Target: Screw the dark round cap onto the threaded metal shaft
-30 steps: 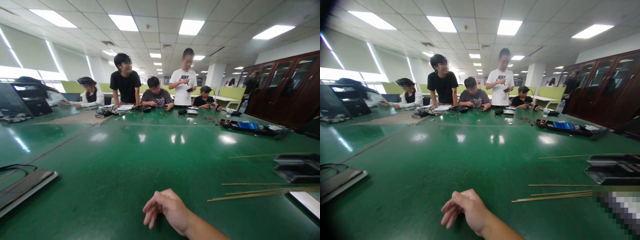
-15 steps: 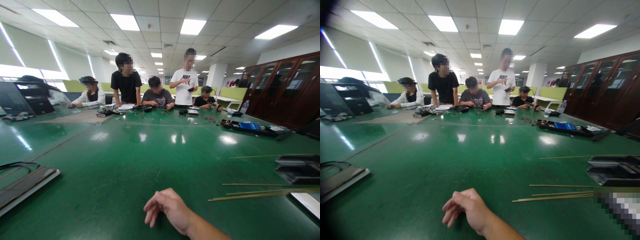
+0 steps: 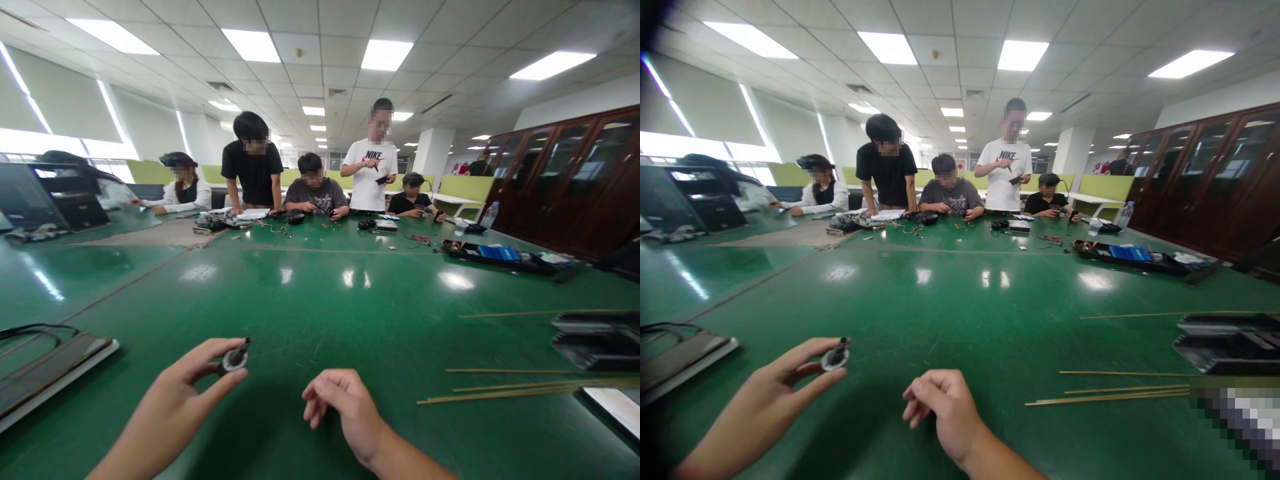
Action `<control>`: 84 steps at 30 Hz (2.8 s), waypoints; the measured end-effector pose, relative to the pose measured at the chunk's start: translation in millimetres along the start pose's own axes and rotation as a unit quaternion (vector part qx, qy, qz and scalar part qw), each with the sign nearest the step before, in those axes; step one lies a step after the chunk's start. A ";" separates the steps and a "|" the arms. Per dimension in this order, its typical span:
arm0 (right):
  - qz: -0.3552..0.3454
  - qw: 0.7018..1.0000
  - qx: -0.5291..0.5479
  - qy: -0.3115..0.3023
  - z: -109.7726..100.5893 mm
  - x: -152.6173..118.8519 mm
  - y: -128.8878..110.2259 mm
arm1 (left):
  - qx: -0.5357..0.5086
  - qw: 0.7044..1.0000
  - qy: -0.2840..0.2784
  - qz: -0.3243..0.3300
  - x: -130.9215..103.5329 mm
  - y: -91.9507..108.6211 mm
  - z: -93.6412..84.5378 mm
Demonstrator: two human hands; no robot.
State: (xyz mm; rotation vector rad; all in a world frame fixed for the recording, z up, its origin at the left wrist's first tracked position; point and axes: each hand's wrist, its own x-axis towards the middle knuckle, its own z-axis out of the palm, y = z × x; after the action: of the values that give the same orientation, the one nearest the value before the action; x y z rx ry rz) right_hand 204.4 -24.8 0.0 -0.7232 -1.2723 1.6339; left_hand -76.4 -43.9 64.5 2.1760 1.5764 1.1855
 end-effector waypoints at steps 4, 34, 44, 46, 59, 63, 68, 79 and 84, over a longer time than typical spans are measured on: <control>-0.026 0.995 -0.050 0.082 -4.8 2.9 -5.1 | -0.008 0.992 -0.114 0.049 13.0 23.1 48.7; -0.022 0.957 -0.274 0.090 3.9 1.8 -4.4 | -0.011 0.986 -0.082 0.144 -3.9 -14.0 92.8; -0.027 0.959 -0.272 0.077 6.0 1.4 -10.3 | -0.032 0.984 -0.078 0.154 -6.3 -12.3 92.4; -0.025 0.960 -0.269 0.079 6.4 1.6 -10.8 | -0.037 0.984 -0.085 0.153 -6.3 -12.2 92.3; -0.022 0.959 -0.271 0.083 6.0 1.0 -8.9 | -0.058 0.982 -0.093 0.155 -7.4 -8.3 90.1; -0.018 0.958 -0.275 0.086 6.6 0.6 -10.0 | -0.053 0.983 -0.087 0.153 -8.0 -10.1 89.2; -0.020 0.958 -0.274 0.081 6.5 1.1 -10.2 | -0.052 0.984 -0.086 0.150 -8.1 -8.8 87.9; -0.014 0.960 -0.268 0.086 5.9 0.0 -12.7 | -0.032 0.984 -0.070 0.162 -8.1 -4.9 86.4; -0.011 0.959 -0.270 0.085 6.0 -0.6 -13.6 | -0.029 0.983 -0.066 0.171 -6.8 -3.7 85.8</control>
State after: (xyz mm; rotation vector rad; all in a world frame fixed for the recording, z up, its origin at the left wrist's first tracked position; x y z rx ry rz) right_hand 203.6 -27.1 14.6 -1.1462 -1.6075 1.1747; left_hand -19.5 -24.4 2.8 2.4974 1.1329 1.1260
